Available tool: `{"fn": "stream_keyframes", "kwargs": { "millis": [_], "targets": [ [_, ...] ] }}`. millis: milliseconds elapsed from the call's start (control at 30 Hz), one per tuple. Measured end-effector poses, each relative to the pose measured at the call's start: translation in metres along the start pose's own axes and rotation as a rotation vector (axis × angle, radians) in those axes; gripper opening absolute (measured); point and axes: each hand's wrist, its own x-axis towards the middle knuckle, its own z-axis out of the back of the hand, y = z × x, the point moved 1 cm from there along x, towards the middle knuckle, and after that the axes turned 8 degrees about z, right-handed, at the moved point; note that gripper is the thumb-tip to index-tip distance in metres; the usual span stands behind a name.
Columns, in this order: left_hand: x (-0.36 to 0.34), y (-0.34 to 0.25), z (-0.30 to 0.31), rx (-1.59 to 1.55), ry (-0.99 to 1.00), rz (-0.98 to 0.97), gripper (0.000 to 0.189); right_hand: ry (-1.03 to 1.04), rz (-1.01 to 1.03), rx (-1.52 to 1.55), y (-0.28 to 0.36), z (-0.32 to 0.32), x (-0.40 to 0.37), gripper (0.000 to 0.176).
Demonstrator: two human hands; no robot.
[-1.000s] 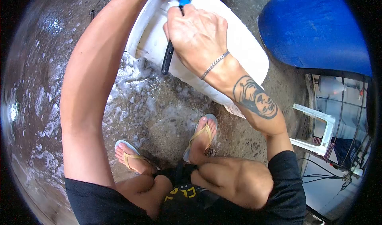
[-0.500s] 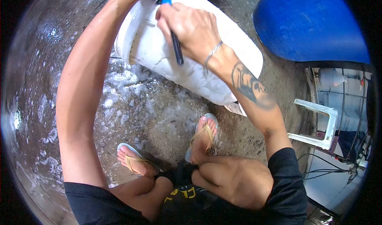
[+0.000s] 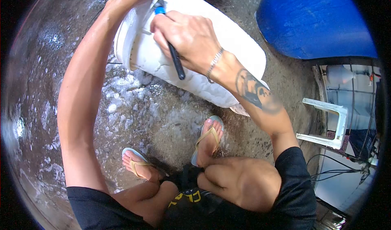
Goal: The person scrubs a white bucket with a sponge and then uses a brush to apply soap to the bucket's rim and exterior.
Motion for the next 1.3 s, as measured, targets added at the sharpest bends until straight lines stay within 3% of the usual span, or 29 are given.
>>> {"fn": "stream_keyframes", "kwargs": {
  "millis": [133, 167, 200, 333, 400, 467, 533, 600, 667, 733, 800, 900, 933, 1000, 1100, 1200, 1267, 1300],
  "targets": [
    [-0.012, -0.016, 0.014, -0.046, -0.004, 0.010, 0.041, 0.065, -0.100, -0.105, -0.011, -0.004, 0.007, 0.012],
    [-0.009, -0.011, 0.009, -0.046, -0.005, 0.010, 0.041, 0.133, -0.188, -0.279, -0.017, -0.010, 0.004, 0.014],
    [-0.005, -0.004, 0.003, -0.049, 0.006, -0.004, 0.041, 0.255, -0.295, -0.226, -0.014, 0.008, 0.008, 0.012],
    [-0.005, 0.002, 0.001, 0.011, 0.027, 0.042, 0.042, -0.033, 0.017, 0.200, -0.013, 0.001, 0.004, 0.011],
    [-0.009, 0.001, 0.002, -0.037, 0.019, -0.033, 0.042, -0.042, 0.008, 0.131, -0.017, -0.001, 0.004, 0.012],
    [-0.010, -0.001, 0.006, -0.061, 0.000, -0.061, 0.043, 0.043, -0.148, -0.112, -0.024, 0.004, 0.007, 0.014],
    [-0.013, -0.004, 0.006, -0.034, 0.041, 0.012, 0.042, 0.050, -0.197, -0.139, -0.026, 0.006, 0.007, 0.014],
    [-0.011, -0.001, 0.008, -0.011, 0.073, 0.092, 0.042, -0.038, -0.030, 0.235, -0.028, 0.001, 0.008, 0.016],
    [-0.011, 0.000, 0.007, -0.089, 0.054, 0.021, 0.042, 0.009, -0.075, 0.163, -0.030, -0.005, 0.009, 0.017],
    [-0.010, 0.001, 0.006, -0.095, 0.022, -0.040, 0.041, 0.098, -0.235, -0.170, -0.034, -0.004, 0.012, 0.014],
    [-0.015, -0.007, 0.015, -0.088, 0.056, 0.010, 0.042, 0.112, -0.254, -0.145, -0.024, 0.005, 0.014, 0.013],
    [-0.012, 0.004, 0.008, -0.081, 0.065, 0.011, 0.043, 0.008, -0.083, 0.158, -0.033, -0.002, 0.010, 0.015],
    [-0.012, 0.005, 0.004, -0.084, 0.073, 0.008, 0.043, -0.085, -0.152, 0.148, -0.046, -0.013, 0.011, 0.014],
    [-0.012, 0.004, 0.005, -0.074, 0.028, -0.013, 0.043, -0.067, -0.258, 0.041, -0.046, -0.009, 0.016, 0.018],
    [-0.012, 0.003, 0.007, -0.076, 0.065, -0.006, 0.043, -0.060, -0.152, 0.290, -0.034, -0.002, 0.013, 0.022],
    [-0.020, -0.003, 0.012, -0.078, 0.085, -0.001, 0.042, -0.217, -0.117, 0.135, -0.052, -0.004, 0.019, 0.021],
    [-0.028, -0.012, 0.018, -0.081, -0.015, -0.096, 0.042, -0.243, -0.136, 0.310, -0.056, 0.018, 0.005, 0.019],
    [-0.021, -0.007, 0.013, -0.084, -0.019, -0.070, 0.038, -0.214, -0.173, 0.138, -0.056, 0.024, 0.001, 0.021]
  ]
}}
